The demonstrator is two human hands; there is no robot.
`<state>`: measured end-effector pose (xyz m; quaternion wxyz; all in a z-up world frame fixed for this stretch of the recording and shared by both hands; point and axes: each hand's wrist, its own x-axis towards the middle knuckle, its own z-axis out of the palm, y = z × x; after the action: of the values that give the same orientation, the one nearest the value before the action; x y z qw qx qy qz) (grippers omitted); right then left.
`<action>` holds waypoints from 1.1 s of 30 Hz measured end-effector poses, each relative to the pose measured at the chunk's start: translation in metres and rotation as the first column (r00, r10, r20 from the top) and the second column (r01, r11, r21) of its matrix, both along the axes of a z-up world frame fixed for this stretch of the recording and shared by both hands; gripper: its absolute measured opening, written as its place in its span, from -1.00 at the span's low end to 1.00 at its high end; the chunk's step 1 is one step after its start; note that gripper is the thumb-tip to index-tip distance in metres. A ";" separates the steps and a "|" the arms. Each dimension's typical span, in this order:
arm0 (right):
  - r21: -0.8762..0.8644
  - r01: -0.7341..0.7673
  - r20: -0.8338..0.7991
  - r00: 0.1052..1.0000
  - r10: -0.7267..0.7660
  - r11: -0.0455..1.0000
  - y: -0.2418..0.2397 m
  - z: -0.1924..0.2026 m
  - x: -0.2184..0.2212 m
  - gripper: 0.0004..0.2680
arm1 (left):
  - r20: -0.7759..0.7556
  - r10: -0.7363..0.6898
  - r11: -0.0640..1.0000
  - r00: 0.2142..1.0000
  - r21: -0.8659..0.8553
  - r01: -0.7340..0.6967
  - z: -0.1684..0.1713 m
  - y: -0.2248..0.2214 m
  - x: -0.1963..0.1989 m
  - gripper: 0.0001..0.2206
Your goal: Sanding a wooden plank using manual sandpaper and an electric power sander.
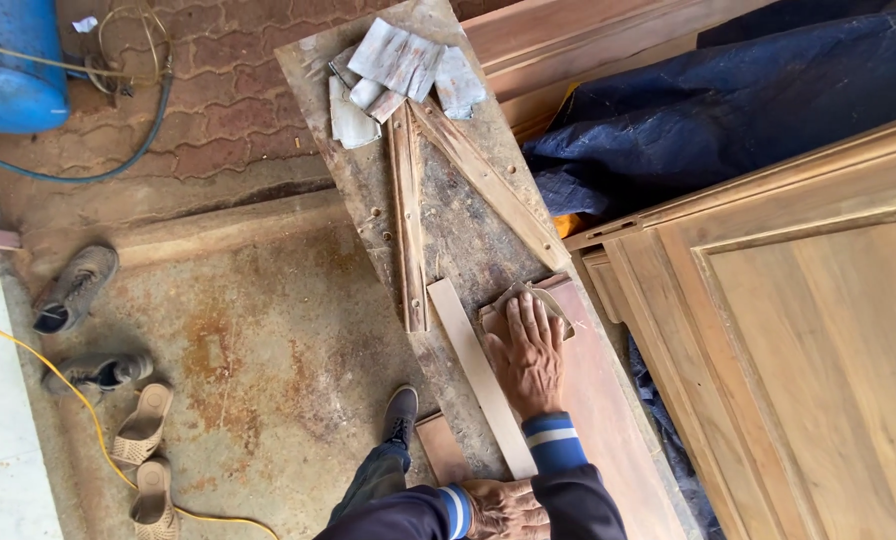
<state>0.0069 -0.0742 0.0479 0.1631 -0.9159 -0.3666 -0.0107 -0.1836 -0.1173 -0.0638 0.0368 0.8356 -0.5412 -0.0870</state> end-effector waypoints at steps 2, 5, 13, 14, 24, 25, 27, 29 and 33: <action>0.003 0.032 0.004 0.999 -0.032 0.999 -0.003 0.000 -0.005 -0.53 | -0.019 0.022 0.999 1.000 -0.033 -0.022 0.001 0.003 -0.003 -0.45; -0.029 0.049 0.017 0.999 -0.049 0.998 -0.047 -0.018 -0.041 -0.51 | 0.094 0.144 0.977 0.985 -0.170 -0.127 -0.038 -0.009 -0.016 -0.47; -0.044 0.087 0.004 0.996 -0.087 0.995 -0.009 -0.006 -0.009 -0.50 | 0.062 0.160 0.962 0.985 -0.236 -0.141 -0.047 -0.021 -0.009 -0.48; -0.038 0.084 -0.009 0.996 -0.084 0.996 0.003 -0.003 0.003 -0.51 | 0.064 0.157 0.967 0.986 -0.211 -0.140 -0.044 -0.020 -0.007 -0.47; -0.068 0.264 -0.027 0.963 -0.267 0.962 -0.176 -0.017 -0.093 -0.55 | 0.094 0.085 0.992 0.992 -0.098 -0.075 0.021 0.018 0.000 -0.39; -0.066 0.375 -0.030 0.926 -0.377 0.925 -0.205 -0.020 -0.113 -0.54 | 0.132 0.119 0.989 0.984 -0.108 -0.105 0.022 0.021 -0.002 -0.38; -0.063 0.492 -0.038 0.868 -0.494 0.869 -0.259 -0.032 -0.149 -0.53 | 0.168 0.140 0.986 0.976 -0.115 -0.121 0.026 0.027 -0.002 -0.38; -0.092 0.633 -0.008 0.772 -0.636 0.769 -0.311 -0.050 -0.185 -0.52 | 0.021 0.192 0.966 0.981 -0.178 -0.186 0.032 0.031 -0.002 -0.36; -0.104 0.772 -0.001 0.630 -0.776 0.627 -0.316 -0.060 -0.229 -0.49 | -0.417 0.309 0.723 0.855 -0.482 -0.496 0.078 0.057 0.005 -0.28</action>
<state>-0.2224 -0.3903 -0.0123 0.1079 -0.9911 0.0660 -0.0415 -0.1789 -0.0599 0.0137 0.3882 0.8588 -0.3320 -0.0387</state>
